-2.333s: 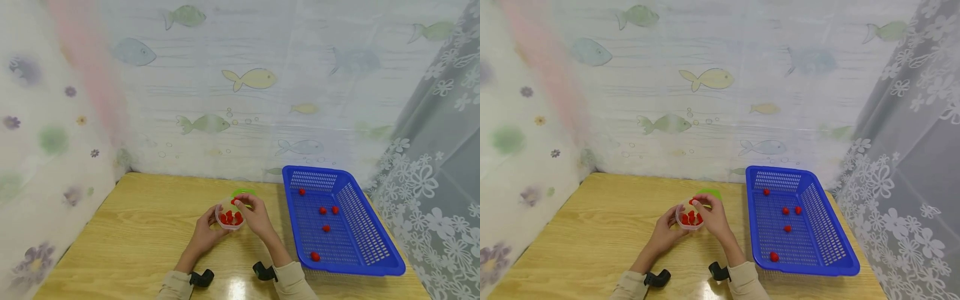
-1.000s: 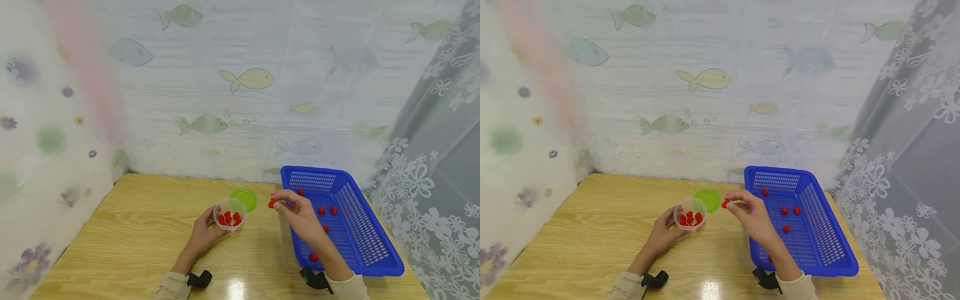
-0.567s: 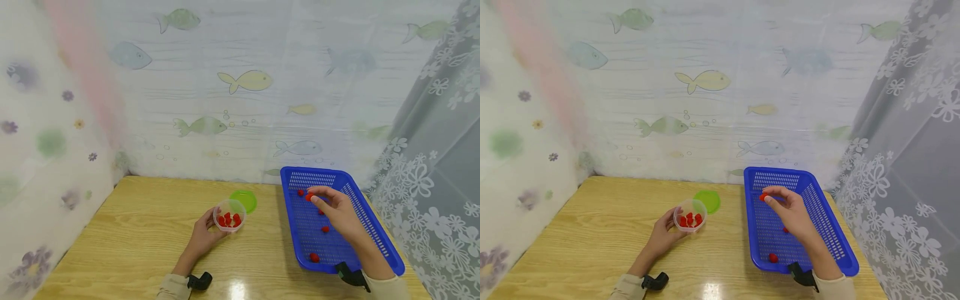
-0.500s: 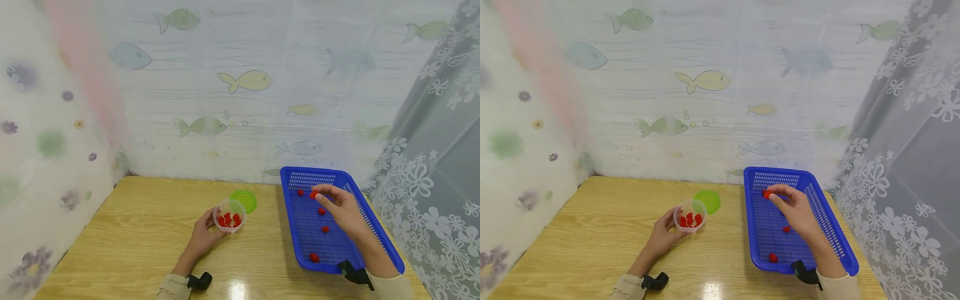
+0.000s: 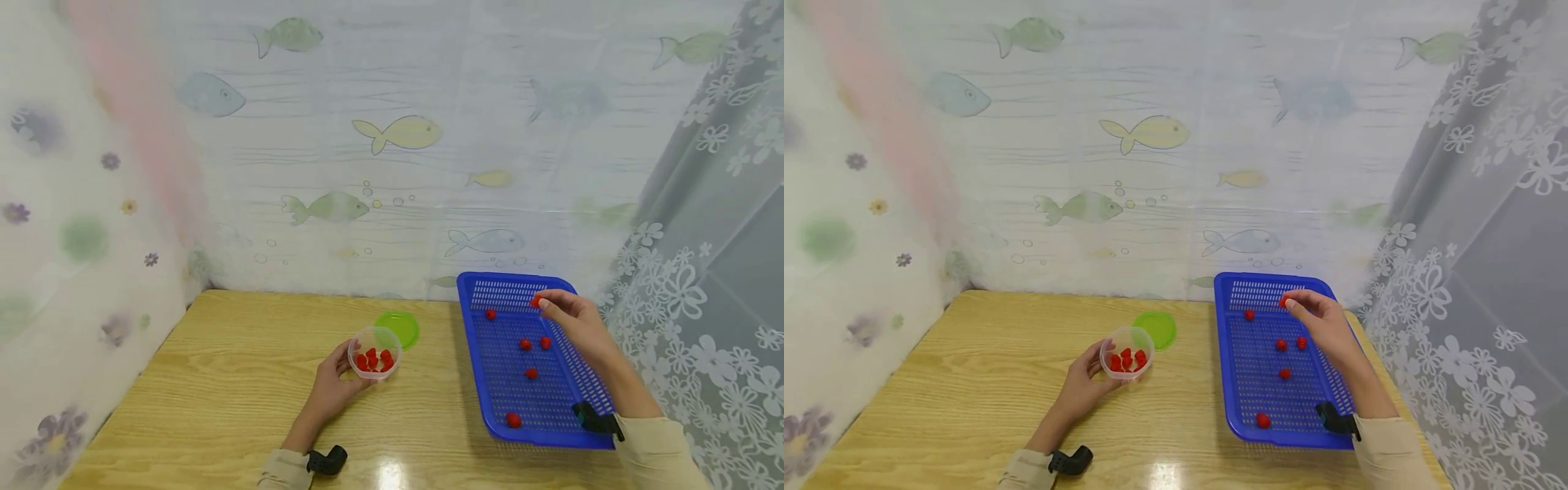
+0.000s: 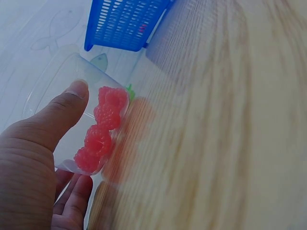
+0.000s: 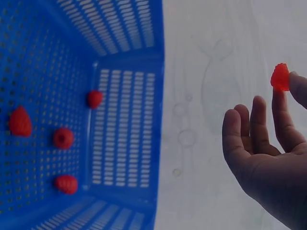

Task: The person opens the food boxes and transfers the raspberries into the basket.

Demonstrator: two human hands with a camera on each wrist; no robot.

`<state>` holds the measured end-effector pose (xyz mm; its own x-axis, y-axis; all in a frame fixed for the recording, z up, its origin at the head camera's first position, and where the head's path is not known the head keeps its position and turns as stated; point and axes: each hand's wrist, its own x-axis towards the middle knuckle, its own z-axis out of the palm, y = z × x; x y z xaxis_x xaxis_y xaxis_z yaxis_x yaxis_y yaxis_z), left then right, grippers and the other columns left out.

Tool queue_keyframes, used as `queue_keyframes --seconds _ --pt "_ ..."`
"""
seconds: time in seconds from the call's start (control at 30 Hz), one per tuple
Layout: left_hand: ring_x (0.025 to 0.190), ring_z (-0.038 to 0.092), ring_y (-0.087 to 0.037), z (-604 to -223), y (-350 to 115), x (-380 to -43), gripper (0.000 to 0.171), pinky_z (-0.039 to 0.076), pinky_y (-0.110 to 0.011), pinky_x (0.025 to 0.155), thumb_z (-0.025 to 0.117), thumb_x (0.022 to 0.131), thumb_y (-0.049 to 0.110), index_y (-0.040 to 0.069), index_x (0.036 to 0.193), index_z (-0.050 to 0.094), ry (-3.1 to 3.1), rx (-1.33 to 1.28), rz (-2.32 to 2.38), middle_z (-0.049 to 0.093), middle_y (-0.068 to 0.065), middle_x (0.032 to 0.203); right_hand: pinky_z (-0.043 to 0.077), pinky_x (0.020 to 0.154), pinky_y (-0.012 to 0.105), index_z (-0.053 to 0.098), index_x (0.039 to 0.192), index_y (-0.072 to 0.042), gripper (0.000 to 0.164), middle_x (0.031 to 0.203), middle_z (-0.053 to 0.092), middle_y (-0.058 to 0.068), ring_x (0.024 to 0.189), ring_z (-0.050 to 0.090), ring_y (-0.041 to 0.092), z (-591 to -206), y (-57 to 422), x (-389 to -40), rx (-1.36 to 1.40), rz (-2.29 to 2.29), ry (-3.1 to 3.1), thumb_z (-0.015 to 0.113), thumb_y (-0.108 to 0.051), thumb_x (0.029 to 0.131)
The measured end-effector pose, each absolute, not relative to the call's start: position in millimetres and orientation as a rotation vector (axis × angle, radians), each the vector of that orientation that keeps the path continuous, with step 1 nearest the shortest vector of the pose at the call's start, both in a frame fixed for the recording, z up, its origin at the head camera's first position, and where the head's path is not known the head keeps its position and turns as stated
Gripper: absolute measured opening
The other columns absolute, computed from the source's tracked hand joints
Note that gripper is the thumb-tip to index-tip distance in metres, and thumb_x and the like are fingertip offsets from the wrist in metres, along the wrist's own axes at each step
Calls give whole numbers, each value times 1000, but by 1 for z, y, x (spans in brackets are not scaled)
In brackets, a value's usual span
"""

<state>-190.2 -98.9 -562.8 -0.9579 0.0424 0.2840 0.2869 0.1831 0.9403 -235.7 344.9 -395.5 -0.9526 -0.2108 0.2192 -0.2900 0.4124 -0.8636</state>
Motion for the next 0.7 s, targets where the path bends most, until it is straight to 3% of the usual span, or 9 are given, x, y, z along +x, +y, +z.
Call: queue_keyframes --seconds 0.7 --pt "123 63 -32 -559 -99 -190 82 53 -23 100 89 78 5 -1 148 48 -2297 -291 -1860 56 -20 144 52 86 9 55 135 10 50 110 62 -22 102 59 -11 -418 377 -267 355 1665 -2645 53 -32 107"
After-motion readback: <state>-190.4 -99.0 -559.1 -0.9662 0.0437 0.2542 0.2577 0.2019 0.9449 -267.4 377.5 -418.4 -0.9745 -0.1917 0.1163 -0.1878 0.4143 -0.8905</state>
